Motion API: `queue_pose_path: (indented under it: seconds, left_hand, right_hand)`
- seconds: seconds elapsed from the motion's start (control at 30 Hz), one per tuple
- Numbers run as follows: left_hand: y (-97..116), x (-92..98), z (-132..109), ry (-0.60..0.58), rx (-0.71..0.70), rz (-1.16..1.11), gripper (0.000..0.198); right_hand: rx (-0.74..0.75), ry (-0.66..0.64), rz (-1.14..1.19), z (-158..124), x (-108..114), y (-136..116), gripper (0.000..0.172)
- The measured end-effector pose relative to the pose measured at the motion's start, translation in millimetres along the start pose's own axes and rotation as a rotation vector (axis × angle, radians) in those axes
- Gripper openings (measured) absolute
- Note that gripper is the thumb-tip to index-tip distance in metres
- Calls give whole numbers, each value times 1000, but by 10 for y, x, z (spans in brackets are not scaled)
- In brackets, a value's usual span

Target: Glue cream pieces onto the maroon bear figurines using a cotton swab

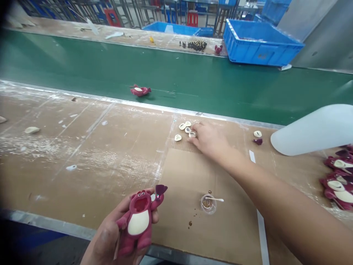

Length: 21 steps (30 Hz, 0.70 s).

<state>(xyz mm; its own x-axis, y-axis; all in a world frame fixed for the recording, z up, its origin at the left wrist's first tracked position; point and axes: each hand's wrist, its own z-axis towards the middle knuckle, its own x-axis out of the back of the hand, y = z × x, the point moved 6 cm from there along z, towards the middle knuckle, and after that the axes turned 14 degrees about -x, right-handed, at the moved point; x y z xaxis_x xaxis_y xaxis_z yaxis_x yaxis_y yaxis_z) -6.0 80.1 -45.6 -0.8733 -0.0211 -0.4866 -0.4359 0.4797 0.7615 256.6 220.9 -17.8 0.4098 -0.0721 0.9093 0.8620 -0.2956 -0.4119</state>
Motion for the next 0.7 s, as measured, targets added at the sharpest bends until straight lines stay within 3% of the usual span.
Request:
queue_pose_path:
  seconds: [0.13, 0.23, 0.43, 0.7]
  left_hand:
    - [75, 63, 0, 43, -86, -16, 79]
    - [96, 71, 12, 56, -77, 13, 79]
    - [137, -19, 64, 92, -33, 80, 79]
    - [79, -62, 68, 66, -1, 77, 85]
  right_hand:
    - [-9, -98, 11, -31, -124, 76, 8]
    - [-47, -131, 51, -148, -59, 278, 21]
    - [-101, -111, 24, -233, 46, 518, 17]
    - [-237, -54, 7, -118, 141, 772, 14]
